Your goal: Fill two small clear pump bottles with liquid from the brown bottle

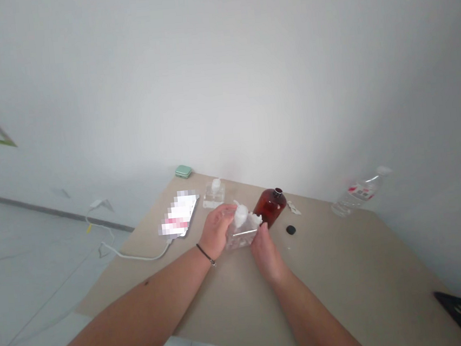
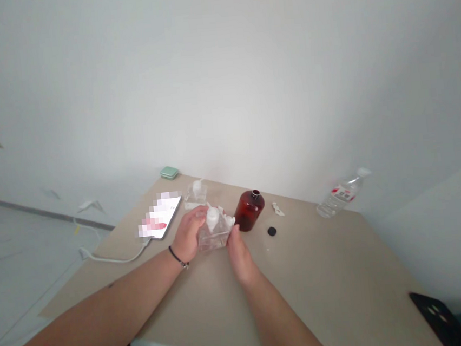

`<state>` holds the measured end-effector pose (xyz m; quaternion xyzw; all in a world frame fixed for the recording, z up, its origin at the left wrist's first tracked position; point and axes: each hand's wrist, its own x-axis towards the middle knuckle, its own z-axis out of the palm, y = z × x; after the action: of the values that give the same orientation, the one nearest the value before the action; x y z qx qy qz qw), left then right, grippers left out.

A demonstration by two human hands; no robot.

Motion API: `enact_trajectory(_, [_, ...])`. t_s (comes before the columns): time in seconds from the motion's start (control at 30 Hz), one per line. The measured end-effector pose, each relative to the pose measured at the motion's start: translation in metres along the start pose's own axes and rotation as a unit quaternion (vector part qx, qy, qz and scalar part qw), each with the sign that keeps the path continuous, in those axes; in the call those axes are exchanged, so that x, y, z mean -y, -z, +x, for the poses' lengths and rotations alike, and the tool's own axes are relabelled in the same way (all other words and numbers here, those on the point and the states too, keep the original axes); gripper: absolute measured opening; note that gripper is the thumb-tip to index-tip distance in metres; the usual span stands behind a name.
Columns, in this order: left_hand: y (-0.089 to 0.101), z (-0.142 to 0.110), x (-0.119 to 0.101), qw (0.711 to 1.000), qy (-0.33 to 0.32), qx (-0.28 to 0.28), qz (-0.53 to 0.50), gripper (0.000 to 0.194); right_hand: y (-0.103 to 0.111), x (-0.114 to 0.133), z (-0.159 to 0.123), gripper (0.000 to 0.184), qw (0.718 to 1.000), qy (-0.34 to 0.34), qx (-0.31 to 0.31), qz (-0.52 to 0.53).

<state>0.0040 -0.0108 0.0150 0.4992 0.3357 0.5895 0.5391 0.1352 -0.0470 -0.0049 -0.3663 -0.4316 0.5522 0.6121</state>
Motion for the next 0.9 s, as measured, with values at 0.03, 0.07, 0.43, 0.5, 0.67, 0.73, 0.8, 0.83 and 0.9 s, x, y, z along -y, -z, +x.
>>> enact_trajectory(0.03, [0.001,0.002,0.0,1.0,-0.003,-0.027,-0.004,0.026,-0.002,0.0,-0.001,0.07,1.0,0.002,0.011,-0.001])
enact_trajectory(0.07, [0.002,0.003,0.0,0.998,-0.004,-0.056,-0.01,0.025,-0.003,0.001,-0.003,0.07,1.0,0.004,0.024,-0.001])
enact_trajectory(0.43, [-0.005,-0.002,0.005,0.999,0.013,0.009,-0.029,0.02,0.004,-0.003,-0.004,0.057,0.999,-0.013,-0.004,0.033])
enact_trajectory(0.5, [-0.004,0.002,0.011,0.998,0.017,-0.03,-0.054,0.026,0.007,-0.008,-0.003,0.054,1.0,-0.024,-0.008,0.006])
enact_trajectory(0.67, [0.004,0.012,0.015,0.996,-0.008,-0.082,0.036,0.047,0.008,-0.012,-0.005,0.046,0.998,-0.044,-0.037,-0.002])
enact_trajectory(0.73, [0.006,0.012,0.011,0.998,-0.025,-0.036,0.049,0.058,0.007,-0.011,-0.005,0.046,0.998,-0.037,-0.048,0.009])
enact_trajectory(0.8, [0.007,0.01,0.008,0.998,-0.031,0.038,0.037,0.069,0.005,-0.007,-0.005,0.047,0.998,-0.033,-0.055,0.023])
enact_trajectory(0.83, [0.007,0.008,0.006,0.997,-0.033,0.073,0.024,0.074,0.005,-0.005,-0.005,0.049,0.997,-0.033,-0.058,0.032])
enact_trajectory(0.9, [0.007,0.006,0.005,0.991,-0.035,0.128,0.016,0.081,0.004,0.0,-0.005,0.055,0.996,-0.031,-0.06,0.053])
